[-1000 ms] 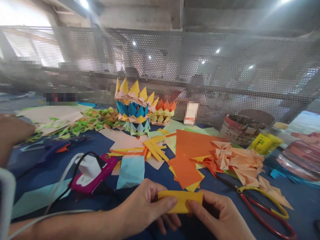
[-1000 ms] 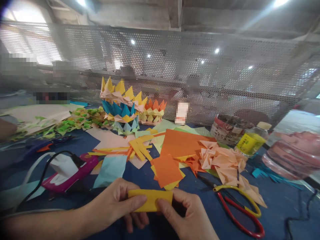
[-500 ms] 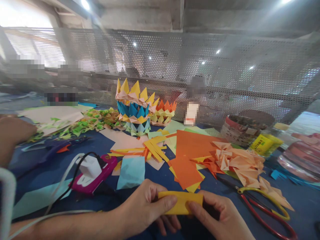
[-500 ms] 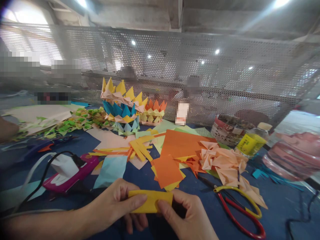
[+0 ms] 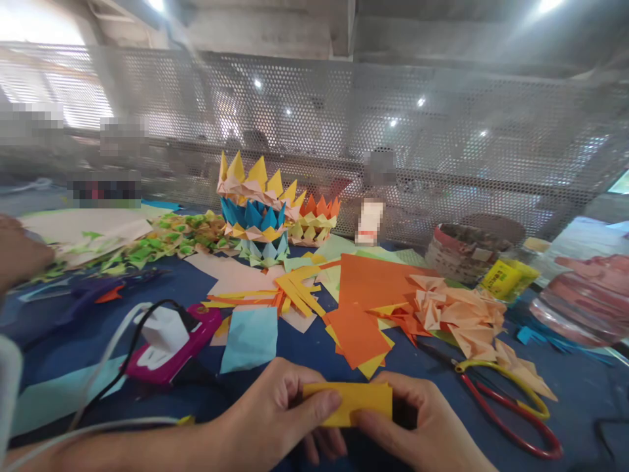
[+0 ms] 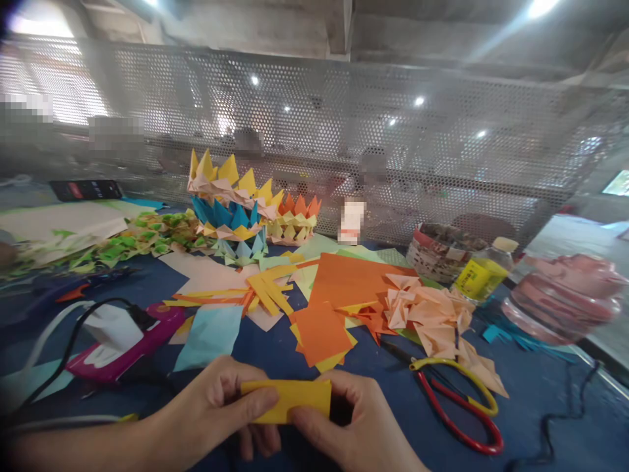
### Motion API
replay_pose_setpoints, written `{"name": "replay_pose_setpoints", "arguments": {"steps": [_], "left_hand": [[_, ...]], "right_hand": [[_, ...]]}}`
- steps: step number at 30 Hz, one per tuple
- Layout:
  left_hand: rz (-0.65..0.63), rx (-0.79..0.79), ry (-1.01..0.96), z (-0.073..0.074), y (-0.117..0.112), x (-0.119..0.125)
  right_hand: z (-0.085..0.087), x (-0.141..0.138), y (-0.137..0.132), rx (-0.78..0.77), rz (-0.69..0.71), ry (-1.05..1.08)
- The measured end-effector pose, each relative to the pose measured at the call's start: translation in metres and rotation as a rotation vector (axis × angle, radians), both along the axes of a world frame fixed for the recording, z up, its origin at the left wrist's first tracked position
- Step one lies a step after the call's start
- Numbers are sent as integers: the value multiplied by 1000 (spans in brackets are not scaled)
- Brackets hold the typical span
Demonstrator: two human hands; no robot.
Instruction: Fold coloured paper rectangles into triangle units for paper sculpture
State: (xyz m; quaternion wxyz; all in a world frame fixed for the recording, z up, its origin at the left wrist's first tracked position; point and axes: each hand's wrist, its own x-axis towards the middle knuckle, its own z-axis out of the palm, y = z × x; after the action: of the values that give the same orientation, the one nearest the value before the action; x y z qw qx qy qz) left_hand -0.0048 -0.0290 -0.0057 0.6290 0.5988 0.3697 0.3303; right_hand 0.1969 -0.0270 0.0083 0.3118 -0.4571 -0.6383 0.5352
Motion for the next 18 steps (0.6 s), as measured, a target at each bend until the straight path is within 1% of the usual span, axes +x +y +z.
{"name": "replay_pose_setpoints", "arguments": {"steps": [4, 8, 10, 15, 18], "left_hand": [[-2, 89, 55, 4, -2, 0], [-5, 100, 85, 4, -2, 0], [-4, 100, 91, 3, -3, 1], [-9, 107, 110, 4, -2, 2], [-11, 93, 91, 3, -2, 2]], "right_hand": [[3, -2, -2, -50, -36, 53], [6, -4, -4, -71, 51, 34], [6, -4, -4, -48, 79, 2], [0, -1, -3, 42, 35, -102], [-1, 1, -3, 135, 42, -136]]}}
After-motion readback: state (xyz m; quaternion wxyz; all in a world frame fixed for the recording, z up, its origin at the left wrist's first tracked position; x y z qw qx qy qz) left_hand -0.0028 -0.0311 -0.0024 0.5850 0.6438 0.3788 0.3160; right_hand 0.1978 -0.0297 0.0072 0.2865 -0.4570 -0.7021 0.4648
